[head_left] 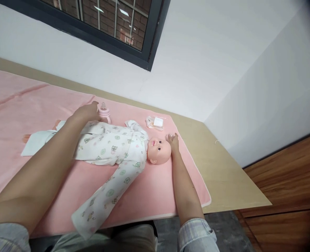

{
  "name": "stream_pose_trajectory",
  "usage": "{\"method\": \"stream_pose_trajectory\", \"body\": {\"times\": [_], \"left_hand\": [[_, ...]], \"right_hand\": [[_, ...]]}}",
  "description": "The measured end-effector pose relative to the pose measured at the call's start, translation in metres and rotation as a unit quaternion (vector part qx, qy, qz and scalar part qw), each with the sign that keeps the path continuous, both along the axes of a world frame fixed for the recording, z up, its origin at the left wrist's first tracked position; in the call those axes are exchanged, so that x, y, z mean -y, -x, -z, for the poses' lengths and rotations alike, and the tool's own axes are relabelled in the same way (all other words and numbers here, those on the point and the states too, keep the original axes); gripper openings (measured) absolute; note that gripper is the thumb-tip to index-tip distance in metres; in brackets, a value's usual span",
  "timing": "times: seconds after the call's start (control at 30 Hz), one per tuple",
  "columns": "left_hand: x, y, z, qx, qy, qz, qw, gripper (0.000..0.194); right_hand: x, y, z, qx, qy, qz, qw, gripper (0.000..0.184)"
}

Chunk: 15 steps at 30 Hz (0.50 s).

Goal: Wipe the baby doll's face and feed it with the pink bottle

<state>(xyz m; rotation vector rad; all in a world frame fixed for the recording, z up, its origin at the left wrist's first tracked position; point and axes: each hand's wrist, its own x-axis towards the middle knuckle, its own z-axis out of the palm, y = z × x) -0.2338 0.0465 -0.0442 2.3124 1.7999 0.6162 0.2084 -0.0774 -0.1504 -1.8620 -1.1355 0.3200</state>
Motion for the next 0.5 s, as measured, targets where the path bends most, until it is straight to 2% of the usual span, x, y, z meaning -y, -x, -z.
{"method": "stream_pose_trajectory", "body": {"times": [0.07,0.1,0.17,0.23,0.33,0.43,0.5], "left_hand": [[0.010,-0.002,-0.015,-0.020,-0.011,-0.061,0.998,0.147],[0.019,-0.006,-0.024,-0.022,-0.032,-0.074,0.997,0.150],[0.040,-0.024,-0.041,-0.010,-0.104,-0.054,0.993,0.139],[0.064,-0.053,-0.055,0.022,-0.141,0.047,0.989,0.105],[0.088,-0.109,-0.065,-0.007,-0.082,0.197,0.977,0.067],[0.091,-0.162,-0.062,-0.062,0.008,0.336,0.940,0.049],[0.085,-0.192,-0.056,-0.085,0.072,0.393,0.913,0.046]], "right_hand": [[0.000,0.000,-0.001,-0.004,-0.002,0.002,1.000,0.077],[0.000,0.000,-0.001,-0.006,-0.004,0.003,1.000,0.077],[0.000,0.000,-0.002,-0.006,-0.010,0.003,1.000,0.075],[0.001,0.001,-0.003,-0.002,-0.019,0.008,1.000,0.073],[0.003,0.004,-0.006,0.014,-0.047,0.031,0.998,0.071],[0.003,0.006,-0.008,0.040,-0.079,0.049,0.995,0.070],[0.003,0.007,-0.009,0.069,-0.108,0.048,0.991,0.068]]}}
